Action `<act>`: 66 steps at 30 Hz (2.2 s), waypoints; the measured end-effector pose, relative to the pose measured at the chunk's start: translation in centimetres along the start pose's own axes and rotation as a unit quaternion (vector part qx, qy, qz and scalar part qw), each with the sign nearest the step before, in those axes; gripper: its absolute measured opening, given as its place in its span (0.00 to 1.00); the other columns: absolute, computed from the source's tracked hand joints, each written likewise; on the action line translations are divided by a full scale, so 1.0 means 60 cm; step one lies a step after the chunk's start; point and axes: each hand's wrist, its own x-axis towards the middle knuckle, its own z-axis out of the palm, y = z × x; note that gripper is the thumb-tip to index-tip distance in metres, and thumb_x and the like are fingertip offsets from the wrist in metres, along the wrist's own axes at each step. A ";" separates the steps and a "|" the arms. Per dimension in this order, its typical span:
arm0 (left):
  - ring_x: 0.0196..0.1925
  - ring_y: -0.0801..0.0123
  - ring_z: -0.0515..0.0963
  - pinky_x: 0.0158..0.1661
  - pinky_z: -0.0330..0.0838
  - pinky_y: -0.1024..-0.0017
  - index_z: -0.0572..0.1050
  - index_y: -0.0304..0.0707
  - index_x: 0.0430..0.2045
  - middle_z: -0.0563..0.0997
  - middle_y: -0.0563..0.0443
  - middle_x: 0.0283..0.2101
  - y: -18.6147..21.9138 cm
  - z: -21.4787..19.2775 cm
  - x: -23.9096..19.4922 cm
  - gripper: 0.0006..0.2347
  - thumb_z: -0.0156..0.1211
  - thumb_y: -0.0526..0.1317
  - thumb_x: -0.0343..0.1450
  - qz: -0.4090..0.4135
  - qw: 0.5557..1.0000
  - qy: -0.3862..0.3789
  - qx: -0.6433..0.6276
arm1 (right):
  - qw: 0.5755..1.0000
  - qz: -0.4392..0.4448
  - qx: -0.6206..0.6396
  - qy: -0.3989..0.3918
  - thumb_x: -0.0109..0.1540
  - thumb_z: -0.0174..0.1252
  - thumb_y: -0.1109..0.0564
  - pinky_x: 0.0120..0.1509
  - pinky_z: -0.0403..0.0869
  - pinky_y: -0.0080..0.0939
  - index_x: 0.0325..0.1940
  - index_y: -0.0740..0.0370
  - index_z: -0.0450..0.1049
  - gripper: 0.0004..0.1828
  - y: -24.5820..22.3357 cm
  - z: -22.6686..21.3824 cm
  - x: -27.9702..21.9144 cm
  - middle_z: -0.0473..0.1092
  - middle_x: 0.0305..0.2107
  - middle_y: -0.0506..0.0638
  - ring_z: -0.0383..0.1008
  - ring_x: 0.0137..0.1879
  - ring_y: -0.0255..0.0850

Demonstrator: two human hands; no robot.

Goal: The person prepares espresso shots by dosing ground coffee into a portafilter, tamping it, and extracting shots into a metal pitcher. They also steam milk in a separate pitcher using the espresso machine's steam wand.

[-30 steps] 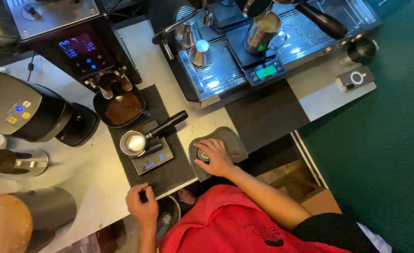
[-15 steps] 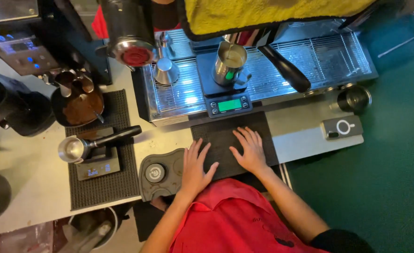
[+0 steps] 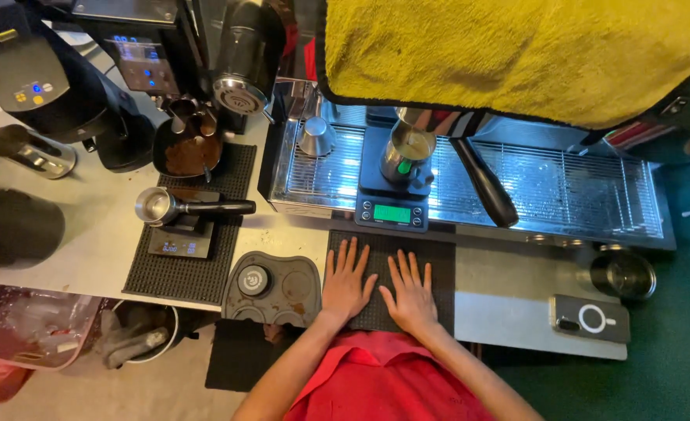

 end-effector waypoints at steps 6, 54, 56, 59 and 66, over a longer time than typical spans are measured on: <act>0.81 0.46 0.41 0.74 0.32 0.43 0.52 0.48 0.76 0.46 0.40 0.80 -0.004 0.005 0.021 0.27 0.35 0.56 0.81 0.018 0.999 -0.024 0.025 | 1.000 0.008 -0.003 0.002 0.72 0.42 0.37 0.80 0.39 0.70 0.82 0.48 0.52 0.35 0.015 0.021 0.001 0.47 0.79 0.51 0.40 0.84 0.52; 0.82 0.47 0.38 0.74 0.31 0.42 0.49 0.54 0.76 0.43 0.44 0.81 -0.011 -0.051 -0.062 0.50 0.65 0.69 0.60 0.154 0.969 -0.189 0.046 | 0.985 -0.071 0.009 -0.159 0.54 0.66 0.23 0.80 0.32 0.73 0.82 0.42 0.49 0.59 0.017 -0.080 -0.062 0.42 0.79 0.47 0.33 0.84 0.56; 0.82 0.47 0.39 0.74 0.31 0.43 0.50 0.54 0.76 0.44 0.44 0.81 -0.011 -0.049 -0.060 0.50 0.65 0.70 0.59 0.154 0.969 -0.188 0.045 | 0.985 -0.068 0.007 -0.159 0.54 0.66 0.23 0.80 0.32 0.73 0.82 0.42 0.49 0.59 0.016 -0.080 -0.062 0.42 0.79 0.48 0.33 0.84 0.56; 0.82 0.48 0.39 0.75 0.31 0.43 0.51 0.55 0.76 0.44 0.45 0.81 -0.012 -0.048 -0.058 0.50 0.66 0.70 0.59 0.150 0.970 -0.186 0.041 | 0.985 -0.065 0.006 -0.162 0.54 0.66 0.23 0.80 0.32 0.74 0.82 0.42 0.49 0.59 0.017 -0.079 -0.061 0.42 0.79 0.47 0.33 0.84 0.56; 0.82 0.50 0.39 0.75 0.31 0.43 0.50 0.56 0.76 0.44 0.47 0.81 -0.006 -0.053 -0.061 0.49 0.63 0.70 0.61 0.142 0.971 -0.185 0.051 | 0.986 -0.060 0.001 -0.157 0.54 0.64 0.20 0.80 0.33 0.74 0.82 0.41 0.49 0.60 0.016 -0.075 -0.062 0.41 0.80 0.46 0.33 0.84 0.56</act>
